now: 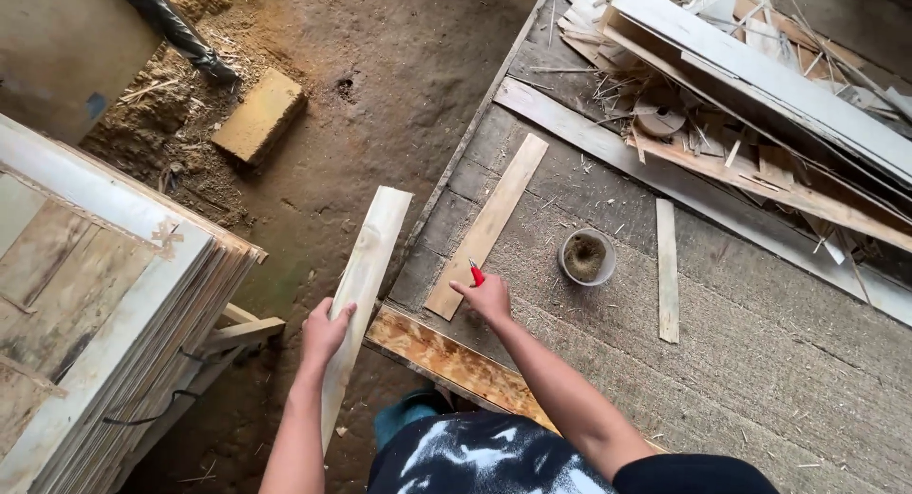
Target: Cutting wood veneer and small planks using a utility knife and a hand saw on a wooden platform.
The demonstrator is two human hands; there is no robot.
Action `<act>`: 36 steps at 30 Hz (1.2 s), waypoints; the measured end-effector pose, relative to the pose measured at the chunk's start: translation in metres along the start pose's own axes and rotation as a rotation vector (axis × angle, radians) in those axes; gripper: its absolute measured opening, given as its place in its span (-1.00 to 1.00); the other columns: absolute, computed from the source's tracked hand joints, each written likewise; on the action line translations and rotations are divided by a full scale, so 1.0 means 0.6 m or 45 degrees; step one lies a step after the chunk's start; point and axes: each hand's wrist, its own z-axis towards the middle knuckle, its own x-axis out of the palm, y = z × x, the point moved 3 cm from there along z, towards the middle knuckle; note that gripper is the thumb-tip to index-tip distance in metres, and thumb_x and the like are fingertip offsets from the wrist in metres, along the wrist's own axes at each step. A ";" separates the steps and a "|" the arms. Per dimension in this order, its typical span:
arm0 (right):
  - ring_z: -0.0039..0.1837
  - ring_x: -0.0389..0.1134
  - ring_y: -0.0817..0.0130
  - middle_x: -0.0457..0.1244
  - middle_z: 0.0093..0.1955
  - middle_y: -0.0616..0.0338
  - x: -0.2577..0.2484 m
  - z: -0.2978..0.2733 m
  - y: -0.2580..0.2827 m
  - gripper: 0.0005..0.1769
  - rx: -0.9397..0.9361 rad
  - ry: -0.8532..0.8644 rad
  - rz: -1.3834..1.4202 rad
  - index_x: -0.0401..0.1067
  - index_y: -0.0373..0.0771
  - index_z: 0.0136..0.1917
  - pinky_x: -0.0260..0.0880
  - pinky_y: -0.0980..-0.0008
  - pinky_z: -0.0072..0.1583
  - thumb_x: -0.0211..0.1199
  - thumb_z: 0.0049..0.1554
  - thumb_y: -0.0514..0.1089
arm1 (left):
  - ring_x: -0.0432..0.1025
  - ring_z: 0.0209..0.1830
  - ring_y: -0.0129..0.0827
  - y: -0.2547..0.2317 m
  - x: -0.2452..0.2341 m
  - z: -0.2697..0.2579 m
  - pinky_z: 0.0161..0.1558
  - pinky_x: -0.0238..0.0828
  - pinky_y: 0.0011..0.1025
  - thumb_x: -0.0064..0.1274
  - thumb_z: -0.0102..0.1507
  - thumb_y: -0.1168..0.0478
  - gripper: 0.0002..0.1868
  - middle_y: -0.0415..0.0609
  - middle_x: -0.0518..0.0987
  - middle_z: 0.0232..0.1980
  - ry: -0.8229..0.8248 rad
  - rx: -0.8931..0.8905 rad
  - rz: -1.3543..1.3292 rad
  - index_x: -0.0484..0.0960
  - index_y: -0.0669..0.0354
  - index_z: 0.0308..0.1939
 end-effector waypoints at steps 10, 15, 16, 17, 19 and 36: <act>0.21 0.43 -0.24 0.40 0.07 -0.21 0.013 0.006 0.055 -0.28 0.136 -0.019 -0.254 0.44 -0.38 0.07 0.47 -0.11 0.18 0.55 -0.12 0.20 | 0.49 0.19 0.13 0.004 -0.003 -0.018 0.13 0.42 -0.04 0.12 0.22 -0.20 -0.57 0.21 0.68 -0.01 0.002 -0.013 0.022 0.69 -0.04 -0.03; 0.14 0.46 -0.14 0.39 -0.05 -0.13 -0.006 0.029 0.032 -0.57 0.047 -0.108 0.049 0.48 -0.27 -0.01 0.48 0.01 0.12 0.45 0.02 0.08 | 0.50 0.20 0.10 -0.048 0.005 -0.016 0.14 0.43 -0.06 0.11 0.22 -0.21 -0.59 0.17 0.69 -0.01 0.054 -0.002 0.016 0.69 -0.09 -0.04; 0.14 0.46 -0.14 0.39 -0.05 -0.13 -0.013 0.035 0.025 -0.57 0.047 -0.121 0.054 0.48 -0.27 -0.01 0.48 0.01 0.12 0.45 0.02 0.08 | 0.50 0.20 0.10 -0.051 0.014 0.002 0.14 0.43 -0.06 0.11 0.22 -0.21 -0.59 0.17 0.69 -0.01 0.059 0.012 0.017 0.69 -0.09 -0.04; -0.08 0.47 0.06 0.39 -0.09 -0.06 -0.018 0.041 0.017 -0.62 0.054 -0.095 0.169 0.46 -0.24 0.01 0.52 0.19 -0.01 0.43 0.03 0.01 | 0.49 0.20 0.12 -0.056 0.023 0.020 0.14 0.42 -0.05 0.11 0.23 -0.20 -0.58 0.20 0.68 0.01 0.069 0.041 0.027 0.69 -0.04 -0.03; -0.30 0.49 0.26 0.39 -0.13 0.02 -0.032 0.043 0.002 -0.65 0.061 -0.076 0.290 0.44 -0.22 0.03 0.56 0.37 -0.14 0.42 0.04 -0.05 | 0.49 0.21 0.15 -0.076 0.040 0.042 0.15 0.42 -0.03 0.11 0.23 -0.18 -0.57 0.24 0.68 0.02 0.081 0.078 0.042 0.68 0.00 -0.01; -0.17 0.32 0.36 0.36 -0.15 0.22 -0.355 0.338 0.075 -0.85 0.026 -0.364 0.451 0.45 -0.12 -0.08 0.29 0.33 -0.07 0.34 0.19 -0.04 | 0.51 0.18 -0.01 -0.311 0.263 0.159 0.14 0.41 -0.17 0.03 0.21 -0.25 -0.39 0.08 0.62 0.20 0.394 0.427 0.444 0.56 0.03 0.19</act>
